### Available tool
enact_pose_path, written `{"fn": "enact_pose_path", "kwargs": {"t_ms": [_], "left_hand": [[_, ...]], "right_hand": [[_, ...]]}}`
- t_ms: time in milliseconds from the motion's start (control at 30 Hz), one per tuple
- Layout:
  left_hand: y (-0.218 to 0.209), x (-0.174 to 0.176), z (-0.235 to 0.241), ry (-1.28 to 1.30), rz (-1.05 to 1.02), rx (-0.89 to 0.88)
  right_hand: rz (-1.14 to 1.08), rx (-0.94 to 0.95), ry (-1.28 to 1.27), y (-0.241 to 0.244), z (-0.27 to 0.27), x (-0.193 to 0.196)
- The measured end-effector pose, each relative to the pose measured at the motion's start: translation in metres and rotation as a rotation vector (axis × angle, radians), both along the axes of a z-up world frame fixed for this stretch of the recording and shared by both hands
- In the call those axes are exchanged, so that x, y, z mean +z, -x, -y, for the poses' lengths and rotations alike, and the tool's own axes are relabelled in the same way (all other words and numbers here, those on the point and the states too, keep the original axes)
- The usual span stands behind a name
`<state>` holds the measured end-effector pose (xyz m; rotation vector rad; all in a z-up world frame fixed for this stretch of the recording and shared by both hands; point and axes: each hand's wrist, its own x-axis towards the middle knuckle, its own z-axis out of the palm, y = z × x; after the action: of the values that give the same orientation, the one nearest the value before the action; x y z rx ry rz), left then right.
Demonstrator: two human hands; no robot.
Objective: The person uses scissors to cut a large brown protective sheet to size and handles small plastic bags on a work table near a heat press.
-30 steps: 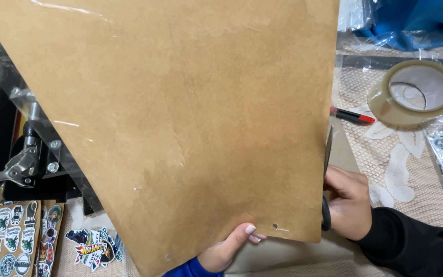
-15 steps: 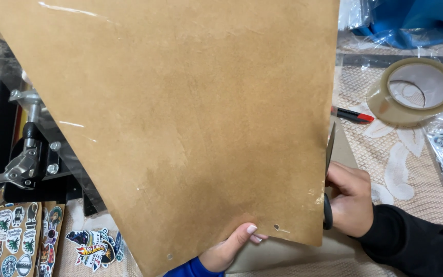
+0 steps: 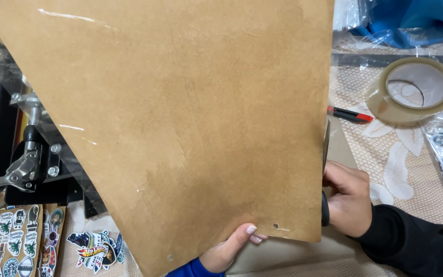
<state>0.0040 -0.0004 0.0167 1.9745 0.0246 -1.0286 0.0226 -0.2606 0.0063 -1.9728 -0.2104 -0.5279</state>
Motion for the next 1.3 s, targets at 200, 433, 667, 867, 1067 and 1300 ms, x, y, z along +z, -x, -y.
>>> {"fn": "enact_pose_path", "kwargs": {"t_ms": [200, 433, 667, 867, 1067, 1300], "left_hand": [[-0.001, 0.005, 0.001, -0.060, 0.078, -0.015], [-0.001, 0.000, 0.001, 0.006, -0.025, -0.012], [0.003, -0.011, 0.002, 0.009, -0.037, 0.004], [0.000, 0.007, 0.006, -0.051, 0.017, 0.020], [-0.001, 0.016, 0.008, -0.089, 0.140, 0.009], [-0.001, 0.009, 0.007, -0.044, 0.057, -0.001]], "right_hand": [[-0.007, -0.002, -0.005, 0.000, 0.000, 0.000], [-0.029, -0.018, -0.003, 0.001, 0.001, -0.005], [-0.020, -0.018, -0.004, 0.000, 0.000, -0.004], [-0.018, -0.031, -0.007, 0.000, -0.001, -0.002], [-0.027, -0.023, -0.009, 0.000, 0.002, -0.006], [0.005, -0.033, 0.022, -0.003, 0.003, -0.009]]}}
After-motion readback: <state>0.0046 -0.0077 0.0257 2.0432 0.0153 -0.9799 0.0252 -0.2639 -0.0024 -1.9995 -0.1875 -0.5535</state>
